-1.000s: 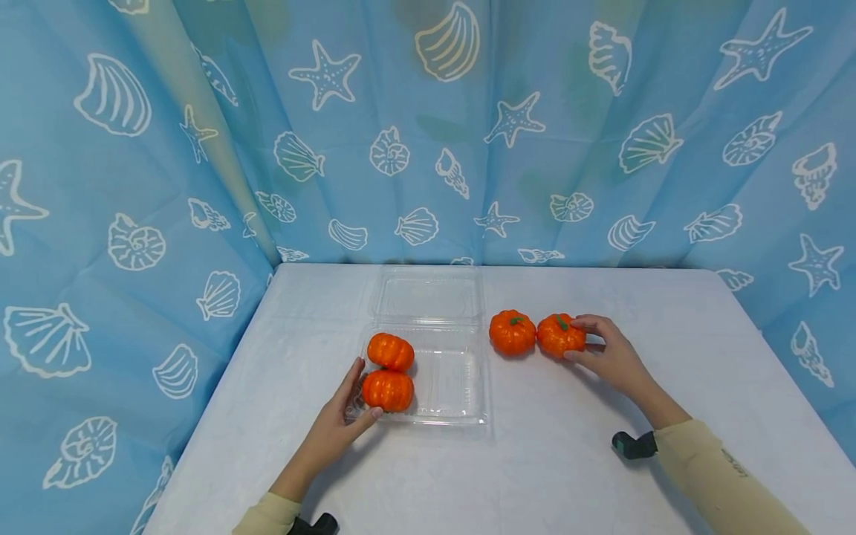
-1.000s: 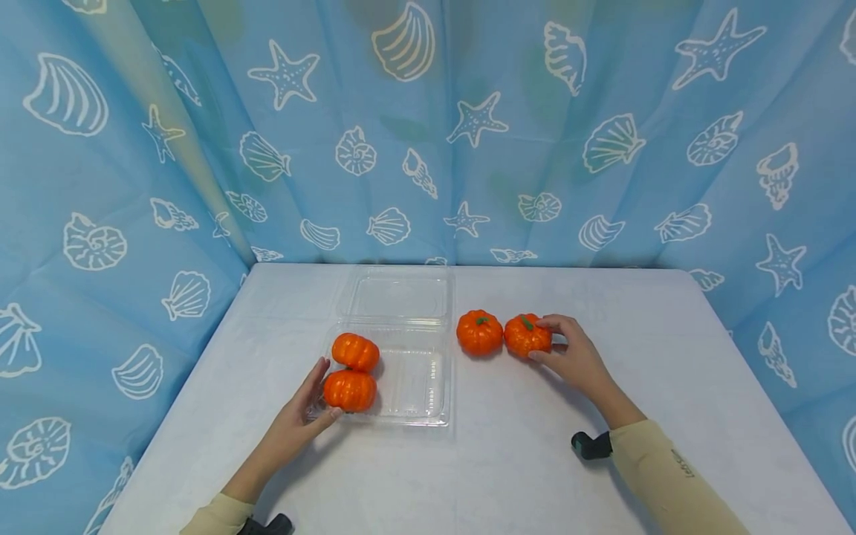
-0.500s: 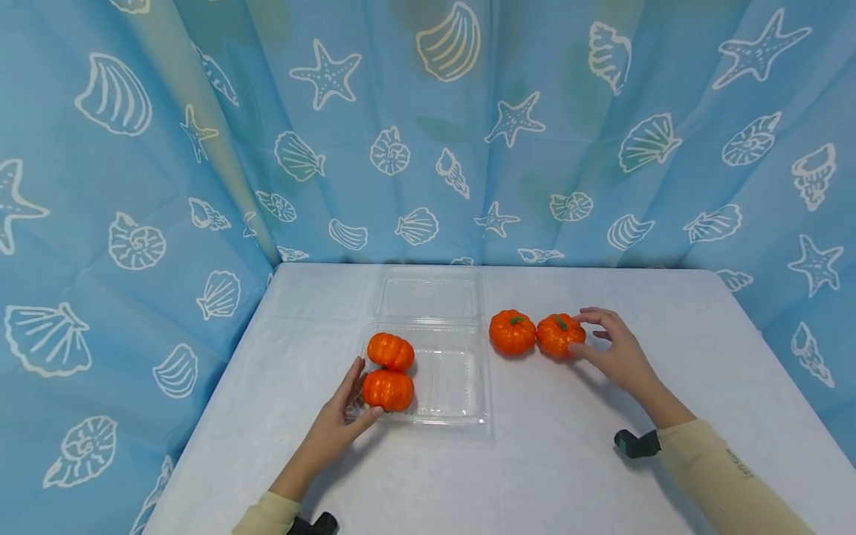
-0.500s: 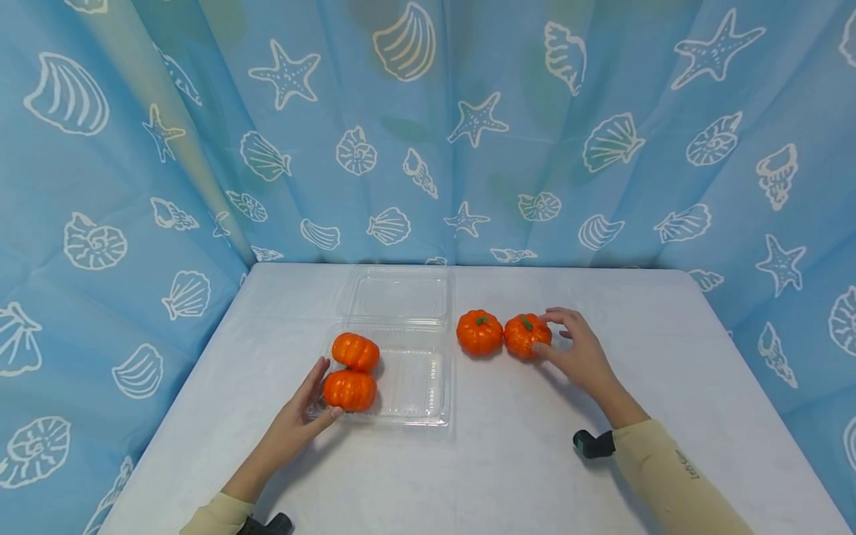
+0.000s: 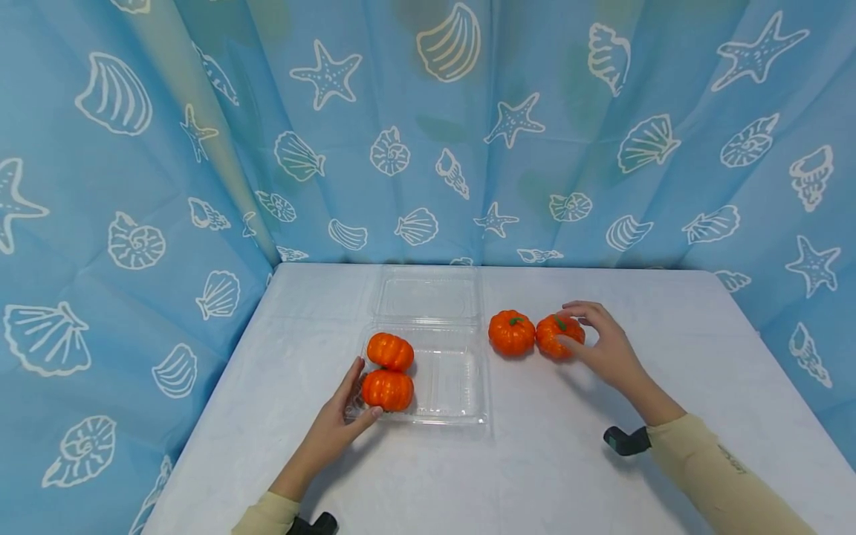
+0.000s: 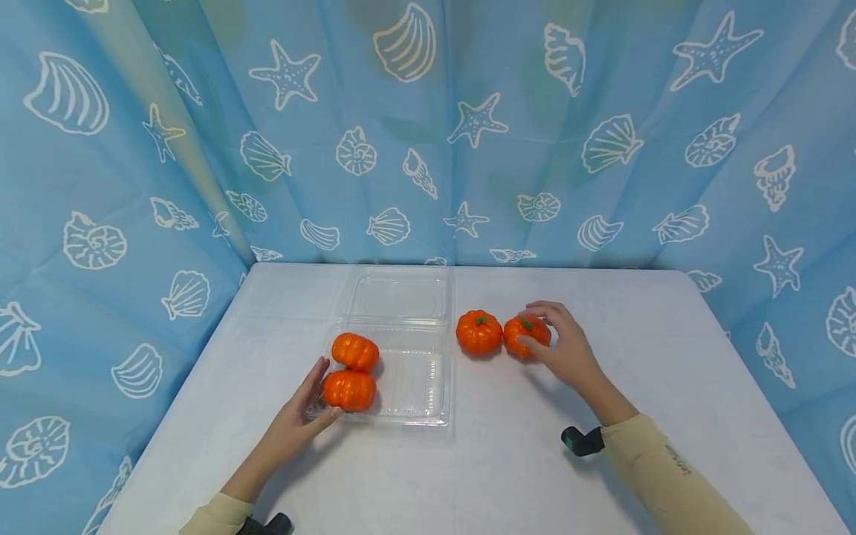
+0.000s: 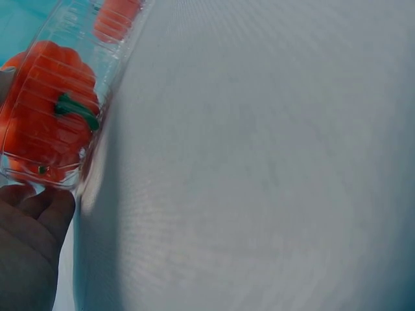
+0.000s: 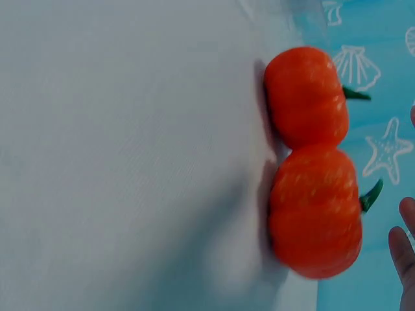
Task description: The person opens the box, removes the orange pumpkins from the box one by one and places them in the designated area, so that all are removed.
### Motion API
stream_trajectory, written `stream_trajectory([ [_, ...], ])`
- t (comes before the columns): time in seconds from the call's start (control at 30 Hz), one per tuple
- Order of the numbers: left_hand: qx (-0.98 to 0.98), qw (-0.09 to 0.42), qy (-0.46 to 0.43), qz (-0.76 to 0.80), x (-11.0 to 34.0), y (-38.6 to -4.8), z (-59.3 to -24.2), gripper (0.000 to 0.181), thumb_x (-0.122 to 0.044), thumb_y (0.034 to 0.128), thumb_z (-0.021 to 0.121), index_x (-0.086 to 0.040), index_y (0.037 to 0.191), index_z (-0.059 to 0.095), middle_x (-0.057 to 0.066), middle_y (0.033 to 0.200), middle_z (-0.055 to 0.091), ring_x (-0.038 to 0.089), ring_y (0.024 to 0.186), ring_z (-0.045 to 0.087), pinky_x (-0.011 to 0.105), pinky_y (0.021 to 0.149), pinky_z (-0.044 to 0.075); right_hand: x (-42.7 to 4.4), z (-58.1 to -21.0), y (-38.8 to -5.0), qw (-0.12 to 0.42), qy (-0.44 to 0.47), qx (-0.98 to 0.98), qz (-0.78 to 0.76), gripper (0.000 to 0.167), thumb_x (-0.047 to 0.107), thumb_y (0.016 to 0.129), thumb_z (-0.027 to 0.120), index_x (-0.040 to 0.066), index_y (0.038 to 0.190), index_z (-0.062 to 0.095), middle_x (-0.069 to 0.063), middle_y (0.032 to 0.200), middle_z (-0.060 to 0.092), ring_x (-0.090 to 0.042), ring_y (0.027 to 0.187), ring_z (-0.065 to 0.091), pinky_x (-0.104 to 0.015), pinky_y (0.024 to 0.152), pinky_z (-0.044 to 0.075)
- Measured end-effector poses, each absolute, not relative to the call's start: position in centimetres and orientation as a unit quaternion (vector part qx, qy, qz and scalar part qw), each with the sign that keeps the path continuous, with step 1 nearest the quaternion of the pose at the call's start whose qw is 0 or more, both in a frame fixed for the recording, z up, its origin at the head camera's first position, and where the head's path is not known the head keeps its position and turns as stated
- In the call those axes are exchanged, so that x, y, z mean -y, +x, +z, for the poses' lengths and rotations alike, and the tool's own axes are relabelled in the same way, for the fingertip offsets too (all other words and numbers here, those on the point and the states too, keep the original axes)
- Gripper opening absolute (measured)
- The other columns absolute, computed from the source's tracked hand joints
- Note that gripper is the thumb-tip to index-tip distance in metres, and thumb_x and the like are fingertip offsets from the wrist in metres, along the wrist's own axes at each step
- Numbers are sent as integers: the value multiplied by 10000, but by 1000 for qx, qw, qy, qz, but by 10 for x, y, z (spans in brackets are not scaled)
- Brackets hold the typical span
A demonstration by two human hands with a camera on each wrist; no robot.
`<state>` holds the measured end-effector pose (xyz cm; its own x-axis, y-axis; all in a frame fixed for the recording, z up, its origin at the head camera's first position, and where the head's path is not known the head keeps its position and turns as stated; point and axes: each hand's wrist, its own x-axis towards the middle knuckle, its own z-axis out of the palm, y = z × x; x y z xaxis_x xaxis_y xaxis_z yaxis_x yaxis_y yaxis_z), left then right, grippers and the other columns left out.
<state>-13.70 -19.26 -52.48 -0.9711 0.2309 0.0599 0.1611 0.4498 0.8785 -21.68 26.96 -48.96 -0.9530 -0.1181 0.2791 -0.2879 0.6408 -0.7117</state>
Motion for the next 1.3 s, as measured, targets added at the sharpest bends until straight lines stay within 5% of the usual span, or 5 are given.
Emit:
stream_trajectory([
  [0.57, -855, 37, 113, 506, 192, -137, -523, 938, -330, 924, 758, -184, 1647, 178, 73, 1665, 274, 321, 1485, 347, 539, 1191, 268, -212, -468, -227, 54, 173, 881, 438, 351, 186, 905, 783, 87, 1221, 665, -98, 1324, 596, -323, 1262, 534, -607, 1030, 484],
  [1.3, -850, 25, 127, 510, 193, -138, -526, 917, -314, 932, 751, -162, 1643, 192, 101, 1659, 285, 334, 1487, 339, 568, 1185, 266, -147, -449, -251, 57, 297, 828, 473, 295, 131, 916, 773, 103, 1193, 675, -29, 1221, 650, -216, 1195, 580, -488, 1028, 518],
])
